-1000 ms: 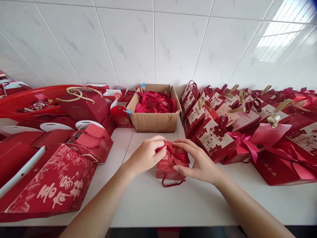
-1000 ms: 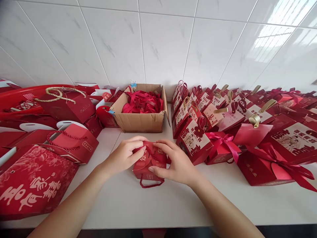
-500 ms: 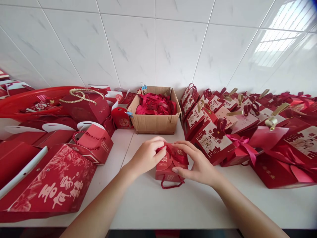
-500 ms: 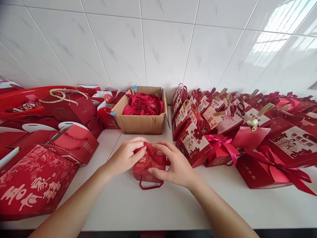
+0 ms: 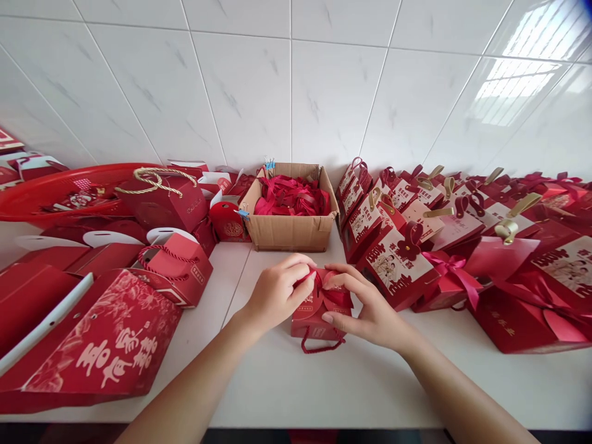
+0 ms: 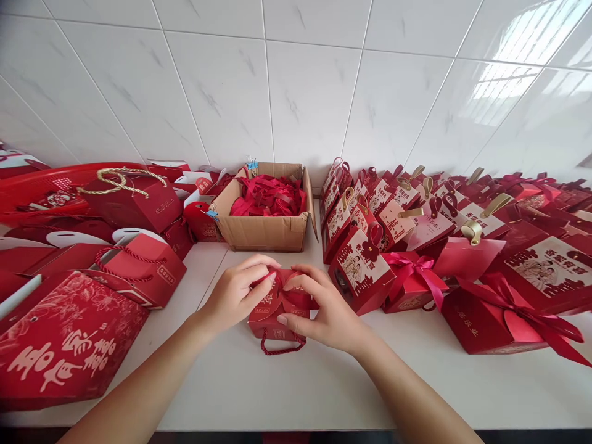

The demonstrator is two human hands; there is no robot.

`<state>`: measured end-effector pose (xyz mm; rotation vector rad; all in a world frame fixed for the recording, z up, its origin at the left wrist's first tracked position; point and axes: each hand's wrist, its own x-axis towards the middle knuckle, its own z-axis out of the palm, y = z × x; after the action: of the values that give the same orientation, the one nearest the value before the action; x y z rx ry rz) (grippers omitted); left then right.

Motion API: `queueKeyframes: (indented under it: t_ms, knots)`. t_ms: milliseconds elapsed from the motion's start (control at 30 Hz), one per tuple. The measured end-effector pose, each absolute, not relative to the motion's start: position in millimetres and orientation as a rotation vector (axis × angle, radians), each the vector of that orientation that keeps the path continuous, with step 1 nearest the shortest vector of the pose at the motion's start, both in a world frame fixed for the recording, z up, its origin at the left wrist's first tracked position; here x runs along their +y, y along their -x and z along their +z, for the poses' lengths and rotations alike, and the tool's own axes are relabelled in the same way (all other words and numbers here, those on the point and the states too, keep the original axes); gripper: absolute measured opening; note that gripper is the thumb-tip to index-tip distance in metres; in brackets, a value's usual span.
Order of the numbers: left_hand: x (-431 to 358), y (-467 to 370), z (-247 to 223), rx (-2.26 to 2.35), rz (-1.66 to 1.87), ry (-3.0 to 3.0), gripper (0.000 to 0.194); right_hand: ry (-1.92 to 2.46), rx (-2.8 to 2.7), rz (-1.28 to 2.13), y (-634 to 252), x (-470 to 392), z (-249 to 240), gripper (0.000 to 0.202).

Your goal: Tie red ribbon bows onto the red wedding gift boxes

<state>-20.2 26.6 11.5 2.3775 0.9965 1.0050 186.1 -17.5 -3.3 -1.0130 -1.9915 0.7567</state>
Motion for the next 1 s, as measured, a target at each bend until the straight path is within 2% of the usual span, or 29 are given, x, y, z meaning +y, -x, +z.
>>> queueKeyframes:
  t_ms: [300,500,667,767,1000]
  knots:
    - [24.0,17.5,11.3,1.062,1.044,-2.448,0.022,0.994,-2.008,0.746,-186.3,-17.1,-4.5,0.035]
    - [25.6,16.9,9.0,1.067,1.079,-2.412,0.021,0.976,-2.047,0.726,-184.8,-18.3,-5.9,0.024]
    - [26.6,17.7,8.4,1.057,1.122,-2.370,0.022,0.999,-1.913,0.831,-184.8,-18.7,-3.0,0.030]
    - [26.4,18.1,8.7,1.035,1.138,-2.383,0.021,1.029,-1.901,0.862,-184.5,-19.4,-1.5,0.022]
    - [25.2,18.4,12.7,1.069,1.134,-2.434,0.025,1.028,-2.026,0.669,-183.5,-26.0,1.6,0.015]
